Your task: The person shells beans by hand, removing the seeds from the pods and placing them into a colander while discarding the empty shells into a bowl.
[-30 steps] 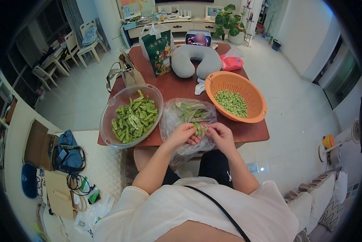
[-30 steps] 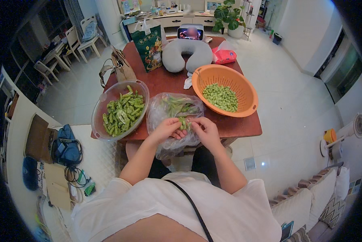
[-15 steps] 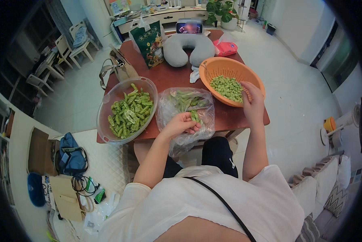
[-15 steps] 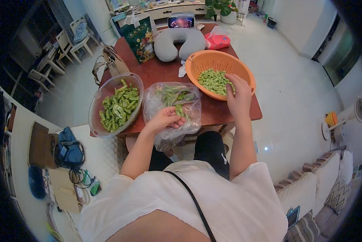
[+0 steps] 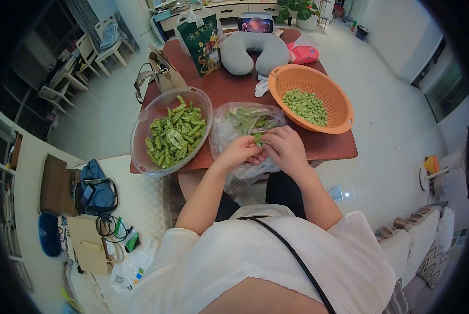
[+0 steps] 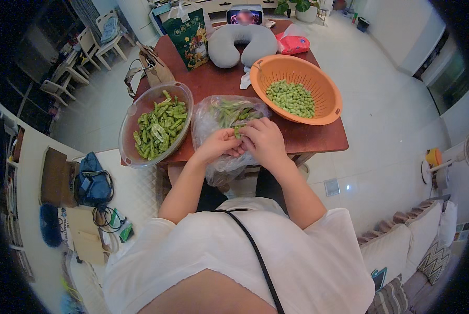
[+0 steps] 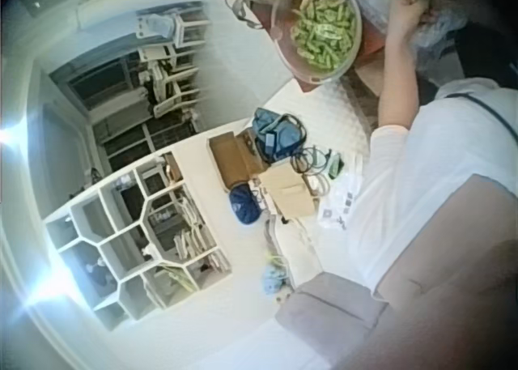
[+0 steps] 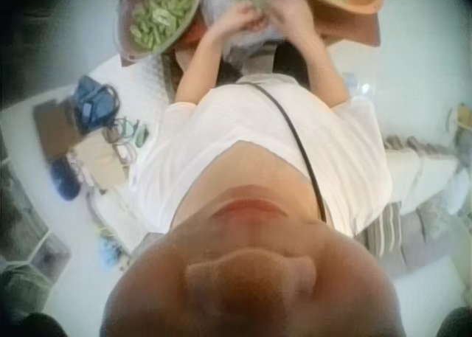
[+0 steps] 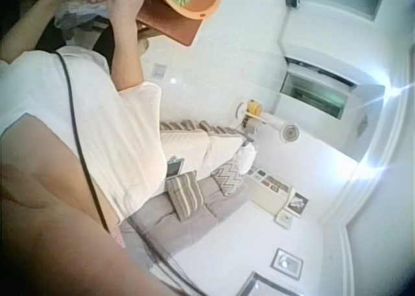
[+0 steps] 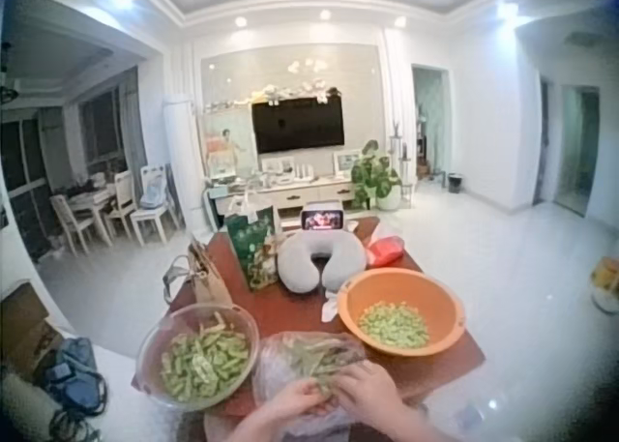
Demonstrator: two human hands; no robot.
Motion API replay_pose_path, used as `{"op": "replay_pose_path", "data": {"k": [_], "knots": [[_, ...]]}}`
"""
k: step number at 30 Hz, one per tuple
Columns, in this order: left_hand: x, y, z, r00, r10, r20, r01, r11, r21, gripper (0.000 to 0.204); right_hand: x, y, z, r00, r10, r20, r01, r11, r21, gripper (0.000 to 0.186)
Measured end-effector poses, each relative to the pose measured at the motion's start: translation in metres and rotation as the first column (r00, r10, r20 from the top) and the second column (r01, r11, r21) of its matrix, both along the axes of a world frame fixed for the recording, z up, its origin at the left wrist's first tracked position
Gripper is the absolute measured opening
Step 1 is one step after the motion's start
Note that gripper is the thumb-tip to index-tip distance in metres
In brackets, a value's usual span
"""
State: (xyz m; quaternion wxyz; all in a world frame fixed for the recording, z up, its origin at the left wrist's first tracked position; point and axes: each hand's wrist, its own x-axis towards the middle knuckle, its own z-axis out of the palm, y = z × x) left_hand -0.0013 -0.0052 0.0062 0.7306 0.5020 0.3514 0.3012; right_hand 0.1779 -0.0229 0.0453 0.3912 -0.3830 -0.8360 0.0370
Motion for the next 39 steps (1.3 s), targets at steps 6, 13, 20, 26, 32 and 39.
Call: {"op": "replay_pose_path", "data": {"k": [6, 13, 20, 26, 32, 39], "knots": [[-0.001, -0.001, -0.006, 1.000, 0.009, -0.011, -0.009, 1.000, -0.002, 0.014, -0.001, -0.002, -0.015, 1.000, 0.003, 0.006, -0.002, 0.997, -0.081, 0.020], [0.000, -0.001, -0.003, 0.999, 0.014, -0.030, -0.014, 1.000, -0.005, 0.013, 0.001, 0.003, -0.020, 1.000, -0.012, -0.028, 0.008, 0.991, -0.130, 0.017], [-0.001, -0.001, -0.005, 1.000, 0.025, -0.014, -0.026, 0.999, -0.046, 0.013, 0.002, 0.005, -0.021, 0.995, -0.031, -0.100, 0.002, 0.961, -0.276, 0.015], [0.001, -0.003, -0.003, 0.998, 0.054, -0.030, -0.055, 0.998, -0.032, 0.011, 0.006, 0.009, -0.018, 0.990, 0.007, -0.144, -0.065, 0.913, -0.403, 0.015], [0.006, -0.006, -0.002, 0.994, 0.088, -0.059, -0.088, 0.996, -0.002, 0.008, 0.003, 0.008, -0.024, 0.991, -0.001, -0.135, -0.044, 0.943, -0.329, 0.014], [0.003, -0.001, -0.006, 0.997, 0.078, -0.017, -0.079, 0.994, -0.081, 0.009, 0.005, 0.007, -0.036, 0.881, -0.079, -0.466, -0.176, 0.860, -0.478, 0.014]]}}
